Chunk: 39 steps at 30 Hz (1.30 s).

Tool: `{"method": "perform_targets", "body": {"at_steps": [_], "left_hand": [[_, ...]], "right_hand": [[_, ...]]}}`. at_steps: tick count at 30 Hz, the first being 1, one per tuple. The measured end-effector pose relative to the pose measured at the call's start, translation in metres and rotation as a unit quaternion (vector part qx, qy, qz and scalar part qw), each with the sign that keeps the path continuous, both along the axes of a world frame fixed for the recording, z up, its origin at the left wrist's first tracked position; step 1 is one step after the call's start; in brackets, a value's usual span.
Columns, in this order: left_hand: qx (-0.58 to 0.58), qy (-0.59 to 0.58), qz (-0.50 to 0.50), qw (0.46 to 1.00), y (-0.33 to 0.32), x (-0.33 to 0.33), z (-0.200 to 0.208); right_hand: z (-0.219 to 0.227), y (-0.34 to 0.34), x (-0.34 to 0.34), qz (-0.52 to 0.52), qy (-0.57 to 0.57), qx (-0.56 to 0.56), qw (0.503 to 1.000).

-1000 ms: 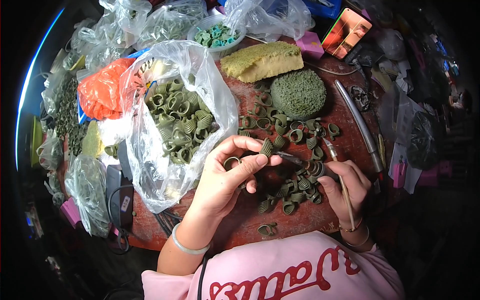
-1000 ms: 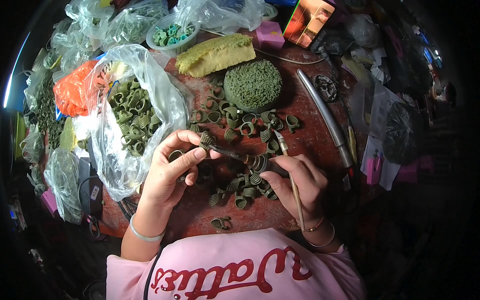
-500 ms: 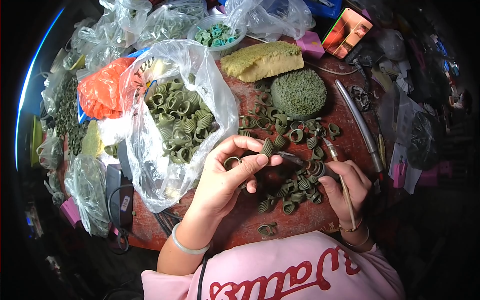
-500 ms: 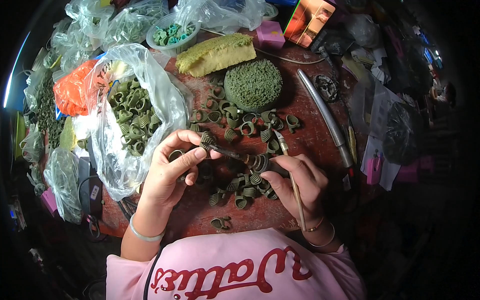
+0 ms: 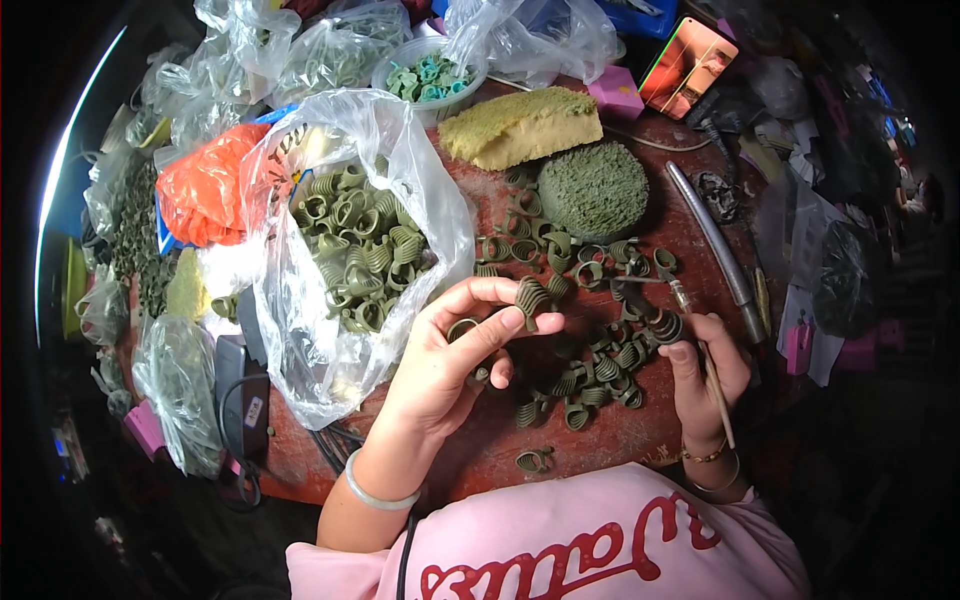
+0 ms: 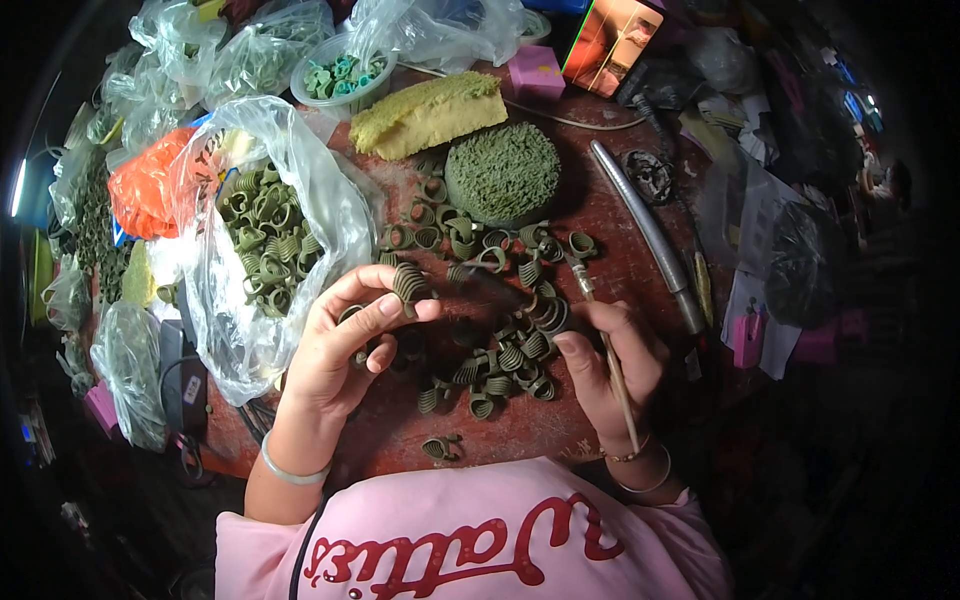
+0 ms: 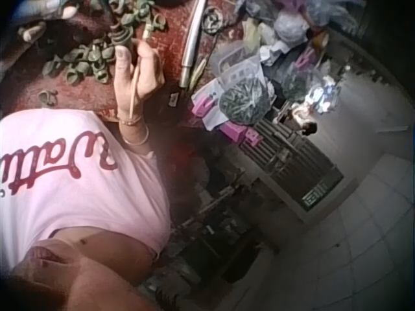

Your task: Joining green textured components using a soldering iron.

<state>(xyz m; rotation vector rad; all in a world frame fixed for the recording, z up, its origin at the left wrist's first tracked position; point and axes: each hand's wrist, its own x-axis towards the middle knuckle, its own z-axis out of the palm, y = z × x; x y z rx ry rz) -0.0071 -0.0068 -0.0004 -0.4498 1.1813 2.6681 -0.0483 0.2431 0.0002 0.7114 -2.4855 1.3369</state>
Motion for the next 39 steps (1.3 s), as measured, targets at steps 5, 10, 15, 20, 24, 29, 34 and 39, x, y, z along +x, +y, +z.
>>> {"method": "perform_targets", "body": {"at_steps": [5, 10, 15, 20, 24, 29, 34, 39], "left_hand": [[0.027, -0.005, -0.018, 0.999, -0.001, 0.001, -0.001], [-0.021, 0.046, -0.046, 0.998, -0.003, 0.005, -0.001], [-0.042, 0.061, -0.055, 0.996, 0.001, 0.004, 0.003], [-0.067, 0.063, -0.05, 0.995, 0.002, 0.003, 0.002], [-0.095, 0.07, -0.053, 0.992, 0.003, 0.004, 0.001], [-0.101, 0.058, -0.047, 0.992, 0.006, 0.002, 0.008], [-0.096, 0.056, -0.048, 0.993, 0.007, 0.003, 0.008], [-0.096, 0.052, -0.051, 0.993, 0.007, 0.003, 0.007]], "right_hand": [[0.003, -0.003, 0.003, -0.028, -0.101, -0.079, 0.991], [0.029, -0.019, -0.005, 0.024, -0.109, -0.122, 0.986], [0.049, -0.036, 0.001, 0.115, -0.222, -0.235, 0.939], [0.039, -0.038, -0.002, 0.094, -0.236, -0.18, 0.95], [0.038, -0.039, -0.002, 0.092, -0.248, -0.191, 0.945], [0.03, -0.042, -0.005, 0.102, -0.197, -0.189, 0.957], [0.034, -0.042, -0.004, 0.09, -0.224, -0.194, 0.951], [0.029, -0.042, -0.004, 0.093, -0.206, -0.21, 0.951]]}}
